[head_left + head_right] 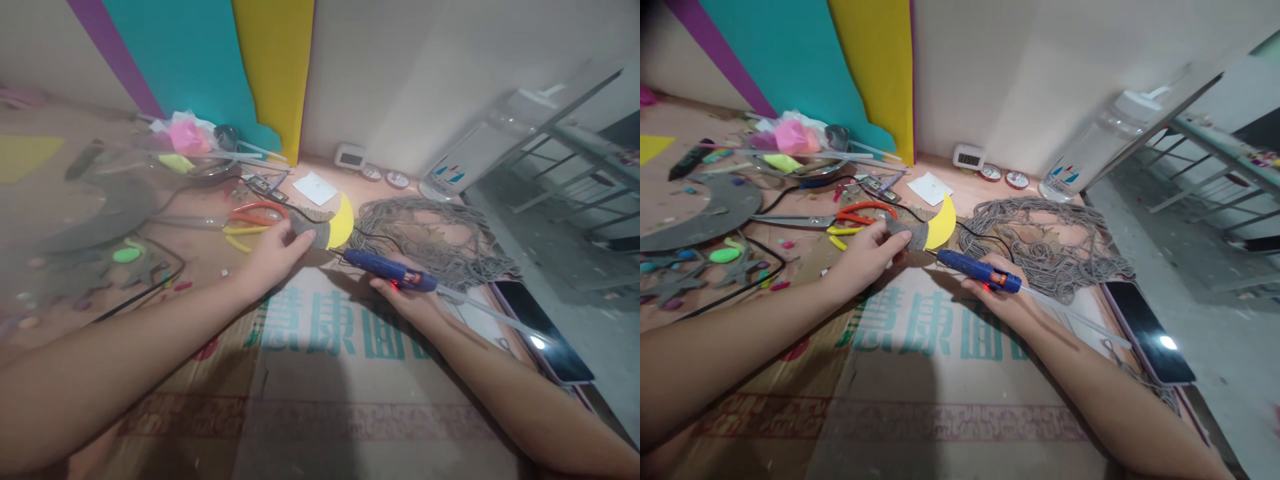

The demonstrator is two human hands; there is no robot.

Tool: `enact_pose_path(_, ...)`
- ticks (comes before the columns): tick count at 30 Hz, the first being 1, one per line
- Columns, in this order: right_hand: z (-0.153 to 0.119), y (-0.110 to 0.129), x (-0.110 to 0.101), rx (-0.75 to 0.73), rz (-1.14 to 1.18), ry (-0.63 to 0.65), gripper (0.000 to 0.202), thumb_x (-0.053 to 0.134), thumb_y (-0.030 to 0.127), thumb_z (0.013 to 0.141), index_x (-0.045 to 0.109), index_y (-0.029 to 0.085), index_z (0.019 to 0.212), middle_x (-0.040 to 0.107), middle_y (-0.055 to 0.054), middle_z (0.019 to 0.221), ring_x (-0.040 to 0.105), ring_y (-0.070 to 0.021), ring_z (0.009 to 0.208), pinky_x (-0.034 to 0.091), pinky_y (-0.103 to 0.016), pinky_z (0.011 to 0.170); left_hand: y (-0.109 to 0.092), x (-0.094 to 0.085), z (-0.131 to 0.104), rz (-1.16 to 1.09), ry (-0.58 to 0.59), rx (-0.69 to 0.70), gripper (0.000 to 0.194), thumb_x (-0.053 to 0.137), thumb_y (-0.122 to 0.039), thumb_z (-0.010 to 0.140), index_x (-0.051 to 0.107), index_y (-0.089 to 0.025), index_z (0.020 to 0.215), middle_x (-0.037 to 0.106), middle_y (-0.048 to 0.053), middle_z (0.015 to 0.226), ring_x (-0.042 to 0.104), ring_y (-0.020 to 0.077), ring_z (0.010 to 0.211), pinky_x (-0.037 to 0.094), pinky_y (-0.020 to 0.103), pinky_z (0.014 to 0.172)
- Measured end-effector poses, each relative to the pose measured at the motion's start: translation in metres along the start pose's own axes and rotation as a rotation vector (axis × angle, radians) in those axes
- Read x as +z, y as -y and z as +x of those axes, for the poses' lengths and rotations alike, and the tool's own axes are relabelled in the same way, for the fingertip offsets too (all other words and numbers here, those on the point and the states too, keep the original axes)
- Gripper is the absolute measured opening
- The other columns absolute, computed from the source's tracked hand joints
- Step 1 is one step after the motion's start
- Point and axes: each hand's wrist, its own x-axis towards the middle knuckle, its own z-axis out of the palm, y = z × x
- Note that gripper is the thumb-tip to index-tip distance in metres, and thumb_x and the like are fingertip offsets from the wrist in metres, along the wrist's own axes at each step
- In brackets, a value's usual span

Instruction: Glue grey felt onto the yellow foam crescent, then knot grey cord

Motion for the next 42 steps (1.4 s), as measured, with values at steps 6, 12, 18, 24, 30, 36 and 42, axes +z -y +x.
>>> enact_pose_path(6, -0.001, 0.0, 0.002, 0.049, 0.017, -0.004, 0.043, 0.065, 0.064, 0.078, 0.06, 0.021, 0.073, 0.061, -0.003, 0.067, 0.056, -0.0186, 0.062, 0.047, -0.031, 0.058, -0.001, 0.0, -0.001, 0.061, 0.011, -0.005, 0.018, 0.059, -0.034, 0.083, 0.058, -0.018, 0.075, 0.054, -0.004, 0.053, 0.056, 0.0144, 0.061, 0.046, 0.024, 0.063)
enact_pose_path(12, 0.001, 0.003, 0.001, 0.112, 0.042, 0.018, 0.039, 0.068, 0.06, 0.075, 0.06, 0.022, 0.072, 0.059, -0.002, 0.064, 0.054, -0.0173, 0.058, 0.045, -0.03, 0.055, -0.001, 0.0, -0.001, 0.082, 0.004, 0.021, 0.017, 0.06, -0.033, 0.082, 0.059, -0.017, 0.076, 0.057, -0.003, 0.057, 0.057, 0.0145, 0.063, 0.047, 0.024, 0.063)
enact_pose_path(18, 0.0, 0.003, 0.003, 0.124, 0.027, 0.014, 0.046, 0.067, 0.066, 0.074, 0.058, 0.021, 0.069, 0.057, -0.001, 0.062, 0.051, -0.0164, 0.056, 0.042, -0.03, 0.053, 0.001, -0.001, 0.0, 0.077, 0.017, 0.025, 0.018, 0.058, -0.035, 0.083, 0.059, -0.017, 0.078, 0.054, -0.004, 0.056, 0.055, 0.0141, 0.061, 0.046, 0.024, 0.063)
enact_pose_path(24, -0.002, -0.006, 0.006, 0.095, 0.01, -0.021, 0.048, 0.065, 0.069, 0.075, 0.059, 0.021, 0.07, 0.056, -0.001, 0.064, 0.051, -0.0166, 0.057, 0.042, -0.03, 0.055, 0.004, -0.001, 0.0, 0.096, 0.028, 0.034, 0.019, 0.059, -0.035, 0.083, 0.06, -0.017, 0.08, 0.057, -0.003, 0.059, 0.058, 0.0152, 0.064, 0.047, 0.025, 0.065)
enact_pose_path(30, -0.002, -0.006, 0.006, 0.102, -0.005, -0.02, 0.048, 0.064, 0.069, 0.075, 0.06, 0.021, 0.07, 0.058, -0.001, 0.064, 0.053, -0.0172, 0.059, 0.043, -0.03, 0.055, 0.003, -0.001, 0.0, 0.099, 0.024, 0.039, 0.019, 0.059, -0.035, 0.084, 0.062, -0.016, 0.081, 0.058, -0.003, 0.058, 0.058, 0.0147, 0.064, 0.047, 0.025, 0.065)
enact_pose_path(36, -0.002, -0.003, 0.006, 0.117, 0.009, -0.008, 0.042, 0.065, 0.063, 0.077, 0.062, 0.021, 0.072, 0.06, -0.002, 0.066, 0.055, -0.0179, 0.062, 0.044, -0.03, 0.057, 0.002, -0.002, -0.001, 0.108, 0.024, 0.035, 0.018, 0.058, -0.033, 0.084, 0.062, -0.016, 0.081, 0.061, -0.001, 0.062, 0.061, 0.0159, 0.069, 0.049, 0.025, 0.068)
enact_pose_path(42, -0.002, -0.002, 0.005, 0.136, -0.004, -0.003, 0.045, 0.065, 0.065, 0.076, 0.061, 0.021, 0.07, 0.059, -0.002, 0.065, 0.054, -0.0178, 0.06, 0.044, -0.03, 0.056, 0.001, 0.0, -0.001, 0.09, 0.036, 0.041, 0.018, 0.058, -0.034, 0.084, 0.061, -0.017, 0.08, 0.061, -0.001, 0.063, 0.061, 0.0159, 0.069, 0.049, 0.025, 0.068)
